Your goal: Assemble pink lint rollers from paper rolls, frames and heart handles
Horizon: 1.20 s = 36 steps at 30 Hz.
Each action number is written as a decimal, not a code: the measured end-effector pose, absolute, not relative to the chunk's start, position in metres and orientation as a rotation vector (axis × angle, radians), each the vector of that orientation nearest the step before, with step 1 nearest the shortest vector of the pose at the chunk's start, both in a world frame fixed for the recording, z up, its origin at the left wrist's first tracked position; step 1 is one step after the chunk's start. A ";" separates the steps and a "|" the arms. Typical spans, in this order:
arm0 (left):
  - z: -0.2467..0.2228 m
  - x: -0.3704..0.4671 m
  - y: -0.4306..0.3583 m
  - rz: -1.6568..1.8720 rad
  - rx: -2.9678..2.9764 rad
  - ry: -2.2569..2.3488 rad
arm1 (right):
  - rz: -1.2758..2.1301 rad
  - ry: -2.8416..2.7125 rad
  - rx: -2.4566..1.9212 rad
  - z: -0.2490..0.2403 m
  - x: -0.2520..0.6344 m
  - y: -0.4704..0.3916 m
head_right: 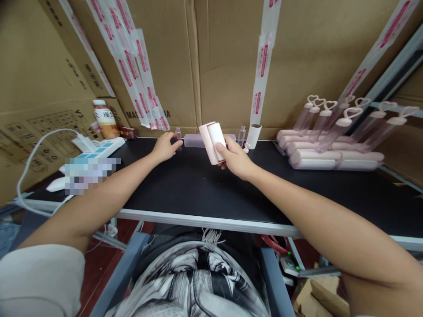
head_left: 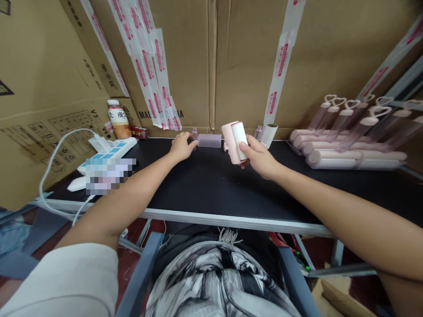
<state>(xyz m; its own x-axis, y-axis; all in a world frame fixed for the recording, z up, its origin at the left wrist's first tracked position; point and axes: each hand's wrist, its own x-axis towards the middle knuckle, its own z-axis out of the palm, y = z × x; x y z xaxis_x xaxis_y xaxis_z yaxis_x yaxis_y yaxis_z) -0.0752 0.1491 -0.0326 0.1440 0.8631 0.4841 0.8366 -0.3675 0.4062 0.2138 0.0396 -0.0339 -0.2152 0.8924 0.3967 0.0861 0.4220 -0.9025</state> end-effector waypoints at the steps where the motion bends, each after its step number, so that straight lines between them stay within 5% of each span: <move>1: -0.031 -0.074 0.146 1.085 2.355 1.648 | 1.002 -1.589 -0.861 -0.034 0.214 0.039; 9: -0.012 -0.051 0.086 1.039 2.683 0.775 | 1.230 -1.400 -0.722 -0.028 0.214 0.036; 36: -0.005 -0.037 0.055 0.837 2.629 0.771 | 1.081 -1.593 -0.800 -0.030 0.221 0.035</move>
